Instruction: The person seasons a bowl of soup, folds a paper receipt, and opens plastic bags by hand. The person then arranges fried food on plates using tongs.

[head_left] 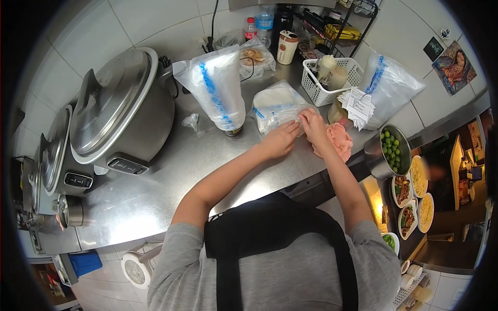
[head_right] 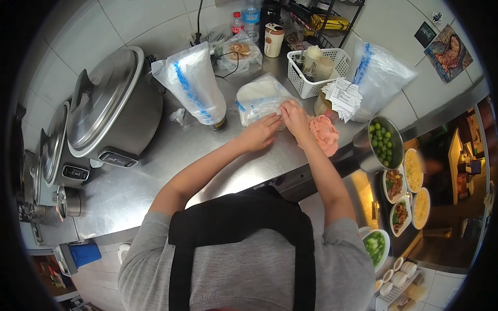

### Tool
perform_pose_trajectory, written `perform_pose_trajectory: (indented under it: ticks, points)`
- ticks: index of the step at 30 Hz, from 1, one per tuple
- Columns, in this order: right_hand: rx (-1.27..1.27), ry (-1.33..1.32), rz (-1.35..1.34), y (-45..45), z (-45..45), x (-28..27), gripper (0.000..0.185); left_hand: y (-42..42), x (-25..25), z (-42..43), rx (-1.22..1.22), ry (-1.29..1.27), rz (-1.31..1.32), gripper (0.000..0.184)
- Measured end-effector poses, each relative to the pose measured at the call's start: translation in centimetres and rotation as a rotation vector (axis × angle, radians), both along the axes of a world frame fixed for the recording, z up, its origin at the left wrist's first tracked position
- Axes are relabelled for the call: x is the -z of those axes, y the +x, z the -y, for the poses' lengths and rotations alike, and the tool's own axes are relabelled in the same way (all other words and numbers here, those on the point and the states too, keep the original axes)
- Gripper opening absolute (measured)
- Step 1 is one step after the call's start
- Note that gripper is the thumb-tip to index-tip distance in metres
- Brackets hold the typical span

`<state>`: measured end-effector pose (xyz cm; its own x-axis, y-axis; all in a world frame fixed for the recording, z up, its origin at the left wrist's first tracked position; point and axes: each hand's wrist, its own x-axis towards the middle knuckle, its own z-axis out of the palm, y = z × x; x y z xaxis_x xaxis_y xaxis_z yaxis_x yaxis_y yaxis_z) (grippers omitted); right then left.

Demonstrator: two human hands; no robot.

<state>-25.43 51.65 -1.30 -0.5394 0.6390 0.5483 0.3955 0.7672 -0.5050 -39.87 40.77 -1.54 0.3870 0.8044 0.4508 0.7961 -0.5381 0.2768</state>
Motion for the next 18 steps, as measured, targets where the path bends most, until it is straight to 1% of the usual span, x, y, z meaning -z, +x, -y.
perform_pose_trajectory:
  ticks: [2, 3, 5, 6, 8, 9, 11, 12, 14, 15, 16, 17, 18]
  points:
    - [0.069, -0.112, 0.002, 0.4, 0.2, -0.6, 0.007, 0.4, 0.3, -1.1, -0.06, -0.056, -0.094, 0.054]
    - [0.053, -0.189, -0.077, 0.7, 0.1, -0.7, 0.007, 0.5, 0.3, -1.6, -0.09, -0.083, -0.141, 0.058]
    - [0.018, -0.338, -0.234, 1.4, -0.1, -1.1, 0.008, 0.1, 0.0, -2.6, -0.13, -0.244, -0.184, 0.06]
    - [0.006, -0.367, -0.356, 1.9, 0.1, -1.7, 0.008, -0.2, -0.1, -3.1, -0.15, -0.325, -0.205, 0.062]
    - [-0.02, -0.427, -0.599, 3.3, 0.9, -4.0, 0.009, -0.8, 0.2, -4.2, -0.179, -0.39, -0.23, 0.071]
    - [-0.026, -0.551, -0.726, 3.9, 1.7, -5.6, 0.009, -1.1, 0.4, -4.4, -0.193, -0.426, -0.241, 0.076]
    - [-0.036, -0.802, -0.979, 5.0, 3.6, -8.9, 0.01, -1.7, 0.0, -3.9, -0.089, -0.393, -0.012, 0.084]
    - [-0.076, -0.797, -0.991, 5.3, 4.1, -9.8, 0.011, -1.9, -0.6, -3.7, -0.04, -0.372, 0.103, 0.089]
    - [-0.164, -0.785, -1.014, 5.5, 4.8, -11.0, 0.014, -1.8, -1.6, -2.5, 0.101, -0.481, 0.496, 0.097]
    - [-0.17, -0.833, -1.002, 5.2, 5.4, -11.2, 0.014, -1.7, -2.2, -1.3, 0.171, -0.532, 0.691, 0.101]
    - [-0.177, -0.884, -0.989, 4.8, 6.1, -11.3, 0.014, -1.6, -3.2, 0.4, 0.274, -0.612, 1.035, 0.098]
    - [-0.184, -0.938, -0.974, 4.3, 6.6, -11.2, 0.014, -2.0, -4.2, 1.7, 0.29, -0.689, 1.169, 0.094]
    - [-0.242, -0.919, -0.983, 3.8, 6.4, -9.7, 0.013, -2.4, -5.2, 3.0, 0.304, -0.763, 1.307, 0.09]
